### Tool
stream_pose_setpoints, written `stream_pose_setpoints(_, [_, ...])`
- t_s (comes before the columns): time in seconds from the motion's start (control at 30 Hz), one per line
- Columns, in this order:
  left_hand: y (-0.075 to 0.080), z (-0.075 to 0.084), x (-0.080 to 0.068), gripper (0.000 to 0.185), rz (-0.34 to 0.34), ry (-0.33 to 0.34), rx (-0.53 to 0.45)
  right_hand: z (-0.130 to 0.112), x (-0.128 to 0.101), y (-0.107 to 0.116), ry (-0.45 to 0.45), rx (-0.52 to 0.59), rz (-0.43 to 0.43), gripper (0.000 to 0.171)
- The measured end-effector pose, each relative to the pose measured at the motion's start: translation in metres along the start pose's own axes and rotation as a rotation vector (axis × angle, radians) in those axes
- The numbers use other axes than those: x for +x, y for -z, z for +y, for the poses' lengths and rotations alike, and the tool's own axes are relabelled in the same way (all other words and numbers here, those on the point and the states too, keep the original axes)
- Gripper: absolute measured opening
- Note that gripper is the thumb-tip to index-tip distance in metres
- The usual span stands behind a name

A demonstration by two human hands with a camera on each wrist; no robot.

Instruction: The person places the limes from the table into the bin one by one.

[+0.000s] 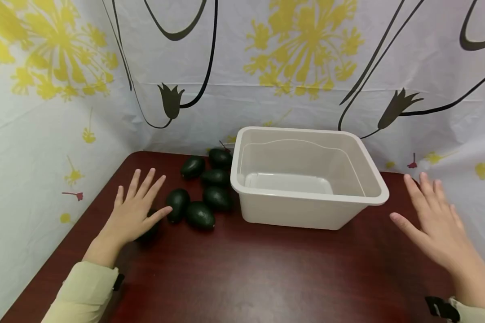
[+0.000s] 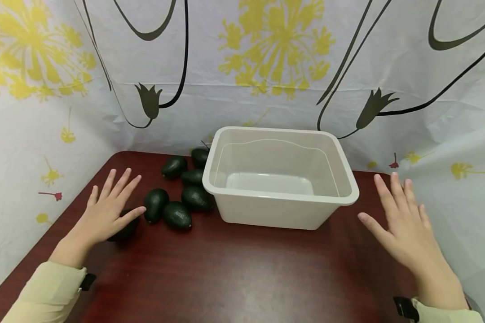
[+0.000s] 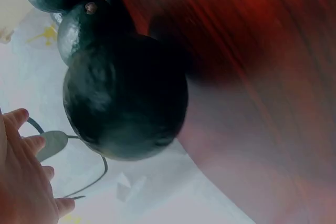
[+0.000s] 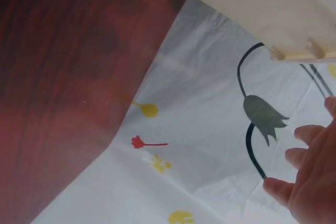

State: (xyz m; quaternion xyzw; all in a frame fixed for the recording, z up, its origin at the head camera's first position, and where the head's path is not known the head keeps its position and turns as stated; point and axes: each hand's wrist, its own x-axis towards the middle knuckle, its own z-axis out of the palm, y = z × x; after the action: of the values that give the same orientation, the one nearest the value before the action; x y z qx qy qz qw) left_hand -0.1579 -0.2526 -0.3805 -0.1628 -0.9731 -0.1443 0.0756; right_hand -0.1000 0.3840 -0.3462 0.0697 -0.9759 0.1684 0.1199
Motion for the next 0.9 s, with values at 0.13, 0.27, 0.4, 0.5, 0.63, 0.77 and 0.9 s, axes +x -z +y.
stream_pose_setpoints(0.13, [-0.001,0.005,0.003,0.082,-0.022,-0.016,-0.010,-0.008,0.006,0.004,0.055,-0.013,0.015,0.086])
stream_pose_setpoints(0.27, [-0.004,0.010,0.005,0.081,-0.049,-0.037,-0.022,-0.019,0.013,0.008,0.101,-0.016,0.019,0.089])
stream_pose_setpoints(0.4, [-0.009,0.017,0.008,0.080,-0.048,-0.062,-0.020,-0.030,0.021,0.010,0.139,-0.015,0.020,0.092])
stream_pose_setpoints(0.5, [-0.011,0.022,0.009,0.079,-0.053,-0.071,-0.021,-0.037,0.027,0.010,0.164,-0.005,0.011,0.094])
stream_pose_setpoints(0.63, [-0.014,0.029,0.011,0.079,-0.066,-0.090,-0.029,-0.044,0.032,0.008,0.202,0.016,0.008,0.094])
stream_pose_setpoints(0.77, [-0.018,0.034,0.013,0.079,-0.068,-0.117,-0.027,-0.047,0.035,0.006,0.230,0.031,0.010,0.095])
stream_pose_setpoints(0.9, [-0.021,0.038,0.016,0.080,-0.075,-0.136,-0.022,-0.050,0.038,0.005,0.243,0.039,0.010,0.094])
